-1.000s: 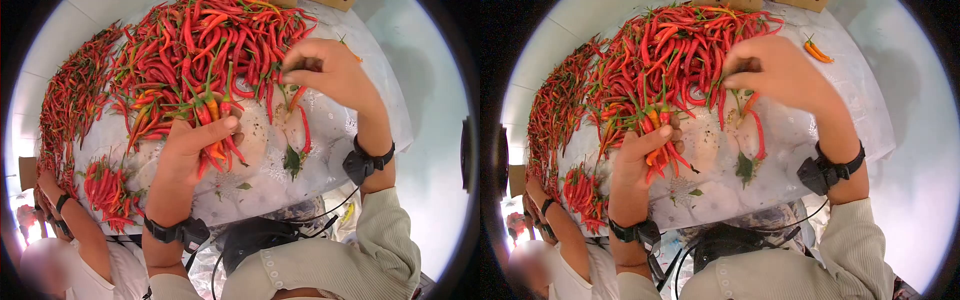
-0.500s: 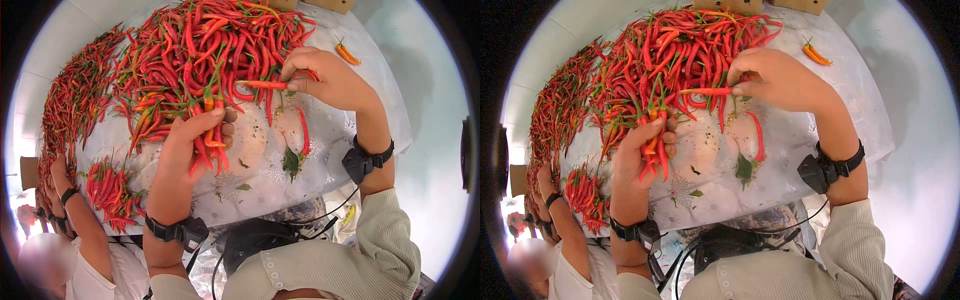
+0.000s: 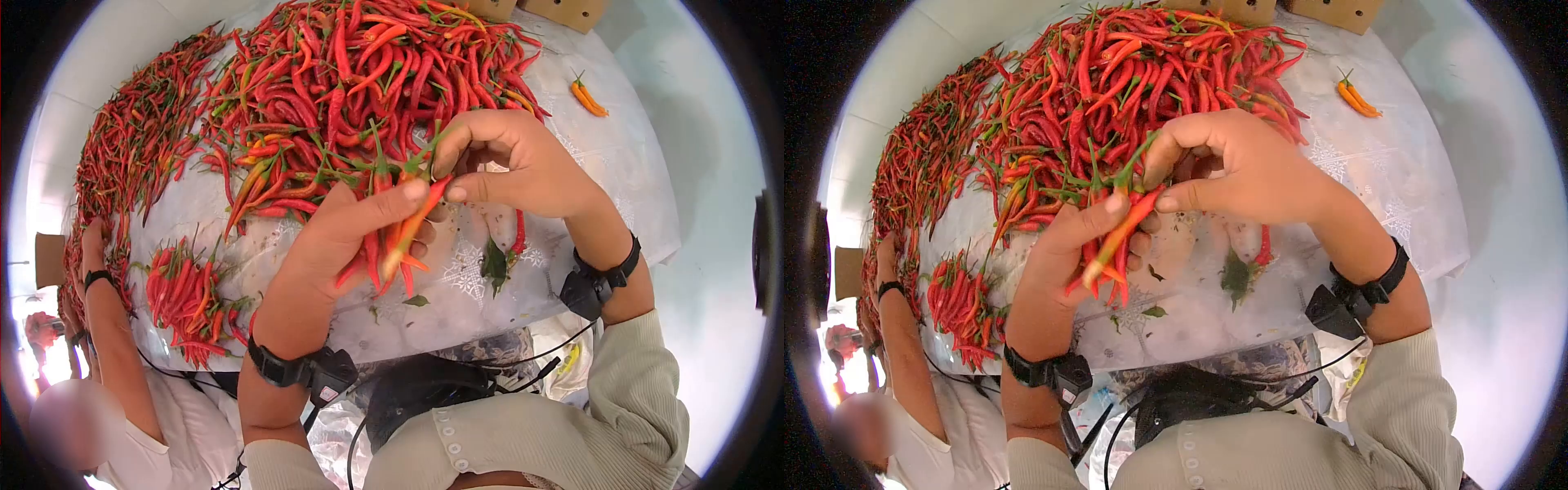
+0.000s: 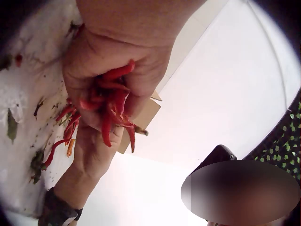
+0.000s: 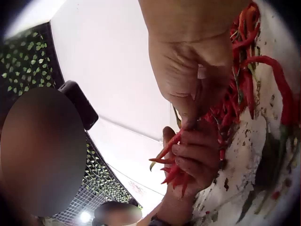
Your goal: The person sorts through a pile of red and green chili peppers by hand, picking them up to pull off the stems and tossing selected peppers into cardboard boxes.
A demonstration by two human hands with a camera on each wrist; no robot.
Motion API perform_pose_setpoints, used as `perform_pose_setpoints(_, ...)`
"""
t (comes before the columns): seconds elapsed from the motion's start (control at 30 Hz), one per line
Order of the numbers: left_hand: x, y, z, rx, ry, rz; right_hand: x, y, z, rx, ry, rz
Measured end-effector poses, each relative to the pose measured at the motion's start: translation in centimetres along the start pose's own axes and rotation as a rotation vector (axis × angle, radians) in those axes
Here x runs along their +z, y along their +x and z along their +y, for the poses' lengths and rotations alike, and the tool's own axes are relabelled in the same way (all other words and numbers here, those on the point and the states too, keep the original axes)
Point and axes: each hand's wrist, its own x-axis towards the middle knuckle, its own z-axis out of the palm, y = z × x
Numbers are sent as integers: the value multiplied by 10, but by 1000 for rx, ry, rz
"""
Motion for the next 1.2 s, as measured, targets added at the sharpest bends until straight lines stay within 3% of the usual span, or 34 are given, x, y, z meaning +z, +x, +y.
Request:
perform_pose_setpoints(0.13, 1, -1, 0, 43, 26, -22, 8, 0, -7, -32, -80, 193)
perform_pose_setpoints(0.23, -2, 1, -6, 94, -22, 0, -15, -3, -13, 76, -441, 390)
perform_pose_setpoints(0.37, -8, 6, -8, 136, -115, 33, -48, -20, -5, 274, -535, 111)
perform_pose_setpoints(0.5, -13, 7, -8, 142, -103, 36, -42, -24, -7, 252, -705, -167)
perform_pose_setpoints(0.6, -15, 6, -8, 116, -58, 27, -43, -20, -7, 282, -597, -180)
perform_pose_setpoints(0.8, -19, 8, -7, 109, -111, -16, -41, -16, -7, 174, -224, 83)
perform_pose_setpoints(1.0, -19, 9, -6, 151, -237, -2, -30, -9, -11, 52, -35, 222)
perform_pose_setpoints(1.1, -19, 9, -6, 153, -239, 3, -21, -7, -11, -41, -4, 302)
perform_pose_setpoints(1.2, -16, 8, -4, 188, -221, -33, -4, -6, -15, -264, 14, 490)
